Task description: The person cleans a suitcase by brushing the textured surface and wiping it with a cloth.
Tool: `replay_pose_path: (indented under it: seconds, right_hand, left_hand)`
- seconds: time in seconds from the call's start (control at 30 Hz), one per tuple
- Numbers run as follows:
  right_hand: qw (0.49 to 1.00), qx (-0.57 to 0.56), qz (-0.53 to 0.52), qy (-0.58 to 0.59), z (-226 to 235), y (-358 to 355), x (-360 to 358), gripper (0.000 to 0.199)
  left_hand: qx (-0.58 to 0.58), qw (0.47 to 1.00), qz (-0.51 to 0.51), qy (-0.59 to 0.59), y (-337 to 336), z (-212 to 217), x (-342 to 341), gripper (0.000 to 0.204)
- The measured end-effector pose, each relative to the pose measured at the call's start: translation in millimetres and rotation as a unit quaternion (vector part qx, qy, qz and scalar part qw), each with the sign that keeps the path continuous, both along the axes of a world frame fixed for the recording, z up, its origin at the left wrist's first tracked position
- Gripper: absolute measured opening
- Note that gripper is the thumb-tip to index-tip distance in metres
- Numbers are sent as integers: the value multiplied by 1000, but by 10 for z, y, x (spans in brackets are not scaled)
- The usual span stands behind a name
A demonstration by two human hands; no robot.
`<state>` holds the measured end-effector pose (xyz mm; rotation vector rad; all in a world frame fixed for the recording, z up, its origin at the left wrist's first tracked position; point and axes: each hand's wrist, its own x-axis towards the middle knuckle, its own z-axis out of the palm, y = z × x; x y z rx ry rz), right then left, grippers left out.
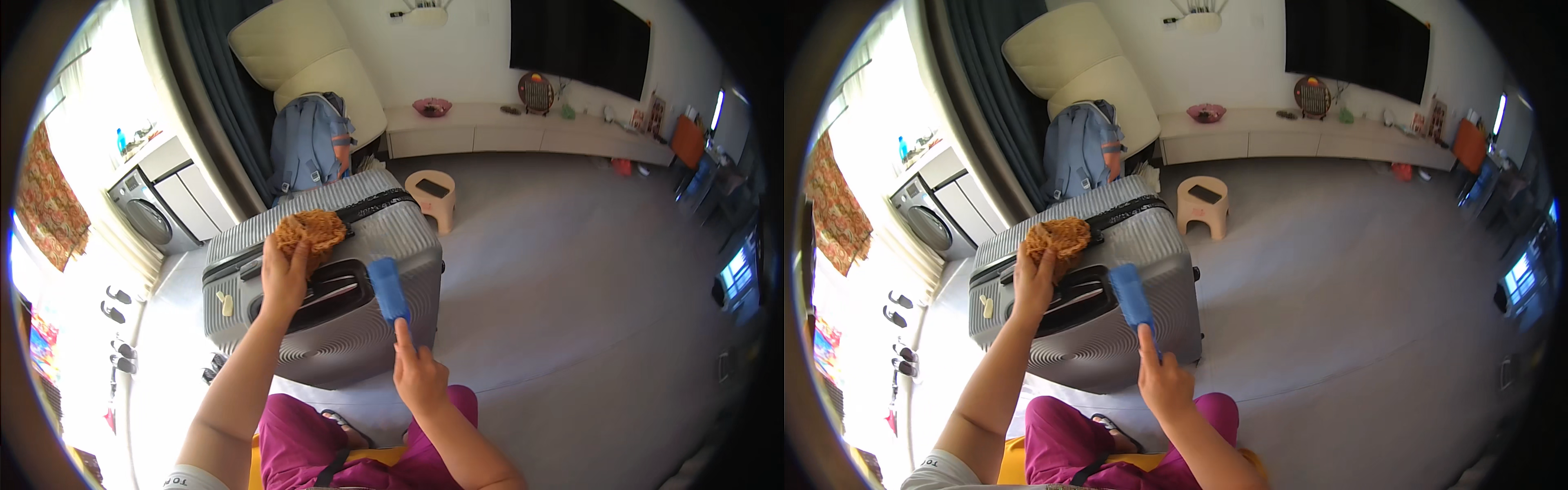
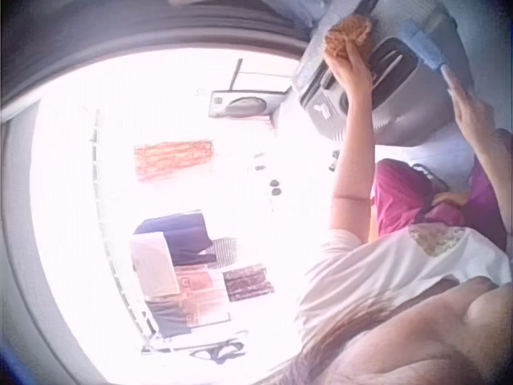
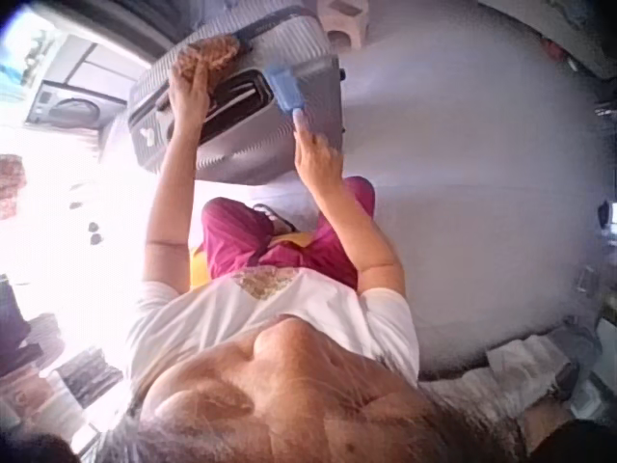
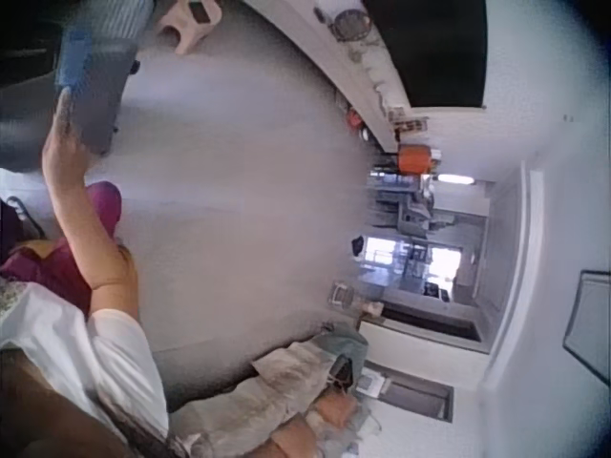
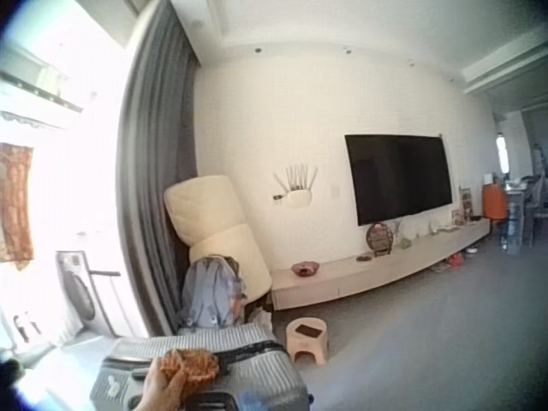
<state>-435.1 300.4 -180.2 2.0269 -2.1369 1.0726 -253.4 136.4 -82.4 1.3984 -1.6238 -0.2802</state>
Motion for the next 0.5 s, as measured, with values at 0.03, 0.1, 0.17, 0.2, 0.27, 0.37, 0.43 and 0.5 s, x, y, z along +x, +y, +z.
replay_pose_path:
  seconds: [0.03,0.1,0.17,0.2,0.27,0.37,0.43,0.5]
  right_hand:
    - [999,-16,-26,-12,-42,-76,-77,49]
    - [996,-33,-76,-39,-45,-215,-345,50]
    - [994,-77,-62,-38,-39,-318,-462,51]
    - [995,-85,-14,-50,-23,-282,-367,52]
    - [997,-58,26,-30,53,-145,-138,55]
    - [993,-56,-22,-99,240,-315,-350,51]
    - [994,0,-27,-103,295,-380,-408,48]
    - [999,32,15,-37,472,-310,-332,48]
  left_hand:
    - [-18,1000,3,-11,-33,-35,-39,32]
    - [-28,999,11,-33,-86,-101,-134,36]
    - [-31,998,24,-45,-85,-109,-239,39]
    - [-49,997,37,-41,-98,-148,-288,41]
    - [-81,994,52,-45,-80,-172,-424,43]
    - [-91,993,54,-46,-22,-162,-522,44]
    - [-99,993,48,-37,4,-157,-524,43]
    - [14,999,40,3,-9,-2,-407,40]
